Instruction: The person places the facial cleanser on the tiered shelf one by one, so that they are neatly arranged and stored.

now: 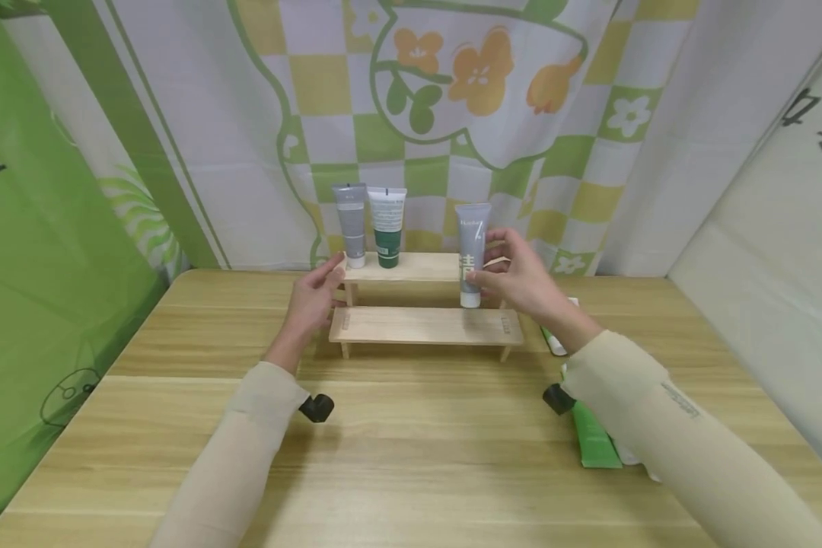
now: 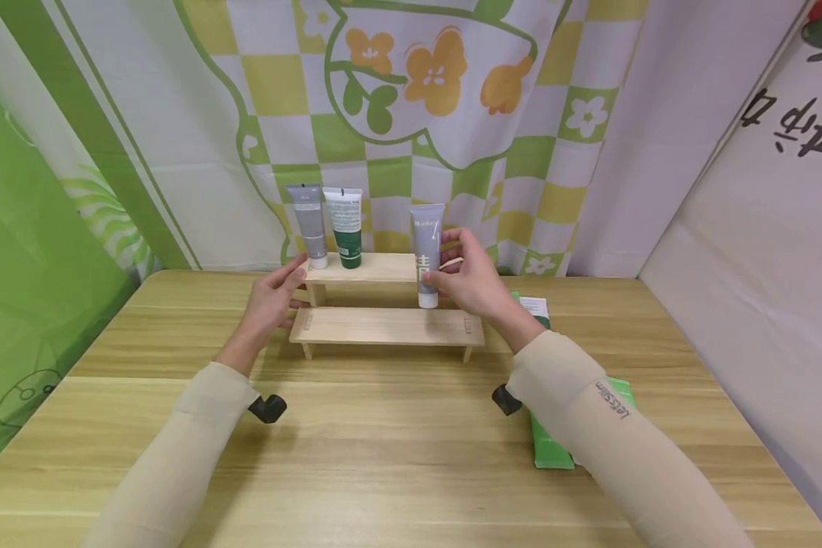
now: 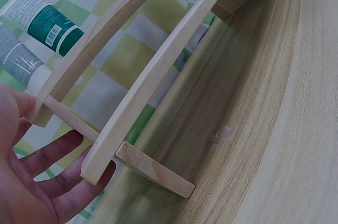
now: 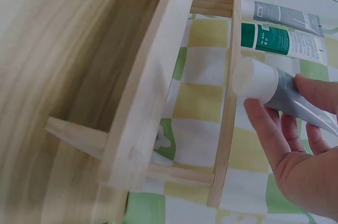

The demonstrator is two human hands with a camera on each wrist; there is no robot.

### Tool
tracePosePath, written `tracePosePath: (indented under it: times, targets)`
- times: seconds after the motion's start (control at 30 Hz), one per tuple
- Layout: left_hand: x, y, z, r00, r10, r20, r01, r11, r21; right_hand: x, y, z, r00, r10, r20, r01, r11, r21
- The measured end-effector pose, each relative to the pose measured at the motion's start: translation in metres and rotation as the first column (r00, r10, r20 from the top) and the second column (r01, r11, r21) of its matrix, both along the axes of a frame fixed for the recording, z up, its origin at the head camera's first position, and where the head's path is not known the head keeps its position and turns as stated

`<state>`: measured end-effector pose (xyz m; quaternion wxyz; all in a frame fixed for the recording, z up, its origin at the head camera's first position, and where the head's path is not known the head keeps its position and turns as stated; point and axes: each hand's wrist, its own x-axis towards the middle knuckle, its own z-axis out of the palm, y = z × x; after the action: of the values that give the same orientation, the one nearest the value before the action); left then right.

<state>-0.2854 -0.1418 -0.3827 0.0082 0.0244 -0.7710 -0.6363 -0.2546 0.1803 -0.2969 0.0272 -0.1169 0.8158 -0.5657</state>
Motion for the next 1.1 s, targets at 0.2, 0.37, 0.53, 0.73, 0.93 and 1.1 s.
tracePosePath:
  times: [0.2,0.37,0.53,0.73,0.93,1.1]
  targets:
    - [-0.001,0.000,0.000,1.000,0.000,-0.006,0.000,1.000,0.001,-0.015,-0.011,0.004,1.000,-0.006,-0.006,0.006,1.000,-0.020]
    - [0.000,0.000,0.000,1.000,0.000,-0.011,0.000,1.000,0.007,-0.024,-0.017,0.007,1.000,-0.016,0.004,0.016,0.999,-0.035]
    - [0.001,0.000,0.000,1.000,-0.010,-0.021,0.011,1.000,0.015,-0.033,-0.025,0.008,1.000,-0.015,-0.022,0.014,0.998,-0.067]
    - [0.000,-0.001,-0.002,0.999,-0.019,-0.035,0.019,1.000,0.015,-0.043,-0.034,0.006,0.997,-0.030,-0.068,0.025,0.997,-0.076]
    - [0.000,-0.001,-0.002,0.999,-0.018,-0.037,0.019,1.000,0.015,-0.048,-0.045,0.003,0.995,-0.043,-0.091,0.037,0.997,-0.072]
    - [0.001,-0.001,-0.001,1.000,-0.013,-0.025,0.013,1.000,0.004,-0.050,-0.054,0.002,0.992,-0.068,-0.104,0.062,0.996,-0.058]
